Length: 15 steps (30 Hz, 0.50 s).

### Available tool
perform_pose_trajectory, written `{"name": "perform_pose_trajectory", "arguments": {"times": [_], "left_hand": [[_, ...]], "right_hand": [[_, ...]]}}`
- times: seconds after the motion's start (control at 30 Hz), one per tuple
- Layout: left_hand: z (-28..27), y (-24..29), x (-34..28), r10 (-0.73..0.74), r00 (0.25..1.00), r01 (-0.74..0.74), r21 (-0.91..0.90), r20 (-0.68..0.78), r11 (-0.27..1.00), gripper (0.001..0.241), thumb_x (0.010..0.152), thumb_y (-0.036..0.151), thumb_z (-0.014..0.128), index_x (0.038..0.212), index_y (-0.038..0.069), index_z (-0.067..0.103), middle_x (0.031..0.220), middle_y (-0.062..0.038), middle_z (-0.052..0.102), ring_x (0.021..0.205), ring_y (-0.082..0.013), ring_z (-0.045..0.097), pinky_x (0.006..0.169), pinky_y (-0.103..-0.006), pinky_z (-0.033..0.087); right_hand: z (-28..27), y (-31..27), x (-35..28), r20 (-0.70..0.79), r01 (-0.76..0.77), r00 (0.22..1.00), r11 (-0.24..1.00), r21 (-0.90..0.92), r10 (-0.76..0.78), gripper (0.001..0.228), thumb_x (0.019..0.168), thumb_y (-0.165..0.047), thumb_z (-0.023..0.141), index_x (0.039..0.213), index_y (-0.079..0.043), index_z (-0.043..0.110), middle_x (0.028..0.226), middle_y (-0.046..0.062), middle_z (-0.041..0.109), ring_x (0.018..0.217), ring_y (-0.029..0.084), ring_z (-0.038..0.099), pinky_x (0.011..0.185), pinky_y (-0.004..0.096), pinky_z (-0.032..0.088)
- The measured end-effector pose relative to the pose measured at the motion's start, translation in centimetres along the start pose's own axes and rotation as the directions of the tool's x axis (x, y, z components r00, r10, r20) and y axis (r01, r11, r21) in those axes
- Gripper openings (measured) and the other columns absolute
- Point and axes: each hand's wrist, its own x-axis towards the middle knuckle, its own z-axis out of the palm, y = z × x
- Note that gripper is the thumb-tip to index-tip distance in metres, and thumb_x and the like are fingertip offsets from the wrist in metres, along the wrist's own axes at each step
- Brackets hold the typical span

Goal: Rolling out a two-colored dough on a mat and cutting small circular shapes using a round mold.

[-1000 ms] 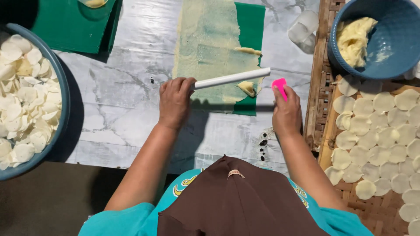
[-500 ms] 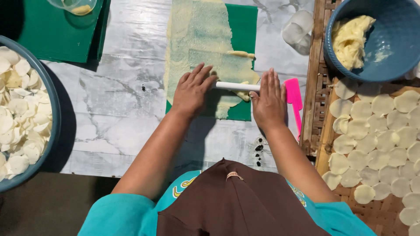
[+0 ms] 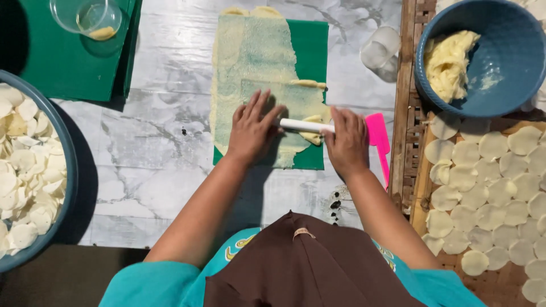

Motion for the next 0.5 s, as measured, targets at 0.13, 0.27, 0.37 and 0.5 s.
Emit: {"name": "perform_pose_trajectory", "arguments": {"times": [0.13, 0.27, 0.37, 0.5], "left_hand": [[4.0, -2.5, -0.6, 0.077, 0.993, -0.071, 0.068, -0.092, 0.995, 0.028, 0.094, 0.037, 0.062, 0.121, 0.041, 0.062, 0.116, 0.008, 0.058, 0.115, -0.0198, 0.057, 0.100, -0.0426, 0.042], [3.6, -2.3, -0.8, 0.142, 0.977, -0.119, 0.145, -0.161, 0.982, 0.031, 0.095, 0.044, 0.063, 0.125, 0.040, 0.060, 0.111, 0.008, 0.058, 0.111, -0.0183, 0.059, 0.101, -0.0431, 0.042], [1.6, -0.8, -2.2, 0.101, 0.992, -0.094, 0.097, -0.074, 0.991, 0.042, 0.097, 0.045, 0.062, 0.138, 0.038, 0.056, 0.136, 0.001, 0.053, 0.131, -0.0233, 0.049, 0.107, -0.0449, 0.039], [-1.5, 1.9, 0.5, -0.137, 0.983, 0.126, 0.090, 0.126, 0.988, 0.051, 0.111, 0.043, 0.034, 0.157, 0.022, 0.045, 0.169, -0.011, 0.031, 0.158, -0.0333, 0.019, 0.121, -0.0499, 0.025]], "right_hand": [[0.9, 2.1, -1.3, 0.006, 0.063, 0.998, 0.996, 0.057, -0.063, 0.054, 0.100, -0.050, 0.061, 0.140, -0.014, 0.061, 0.108, 0.004, 0.055, 0.097, 0.027, 0.056, 0.102, 0.048, 0.041], [0.4, 2.7, -1.6, -0.015, 0.120, 0.993, 0.993, 0.001, -0.120, 0.054, 0.101, -0.047, 0.059, 0.144, -0.014, 0.060, 0.106, 0.003, 0.056, 0.096, 0.025, 0.056, 0.106, 0.049, 0.038], [-0.4, 0.3, -2.8, 0.021, 0.114, 0.993, 0.992, -0.055, -0.113, 0.059, 0.105, -0.039, 0.055, 0.152, -0.005, 0.050, 0.130, 0.016, 0.053, 0.120, 0.034, 0.050, 0.115, 0.057, 0.029], [1.2, -0.3, -0.6, 0.078, -0.016, 0.997, 0.992, -0.122, 0.025, 0.063, 0.106, -0.031, 0.052, 0.154, 0.010, 0.043, 0.161, 0.031, 0.039, 0.153, 0.044, 0.029, 0.119, 0.066, 0.008]]}}
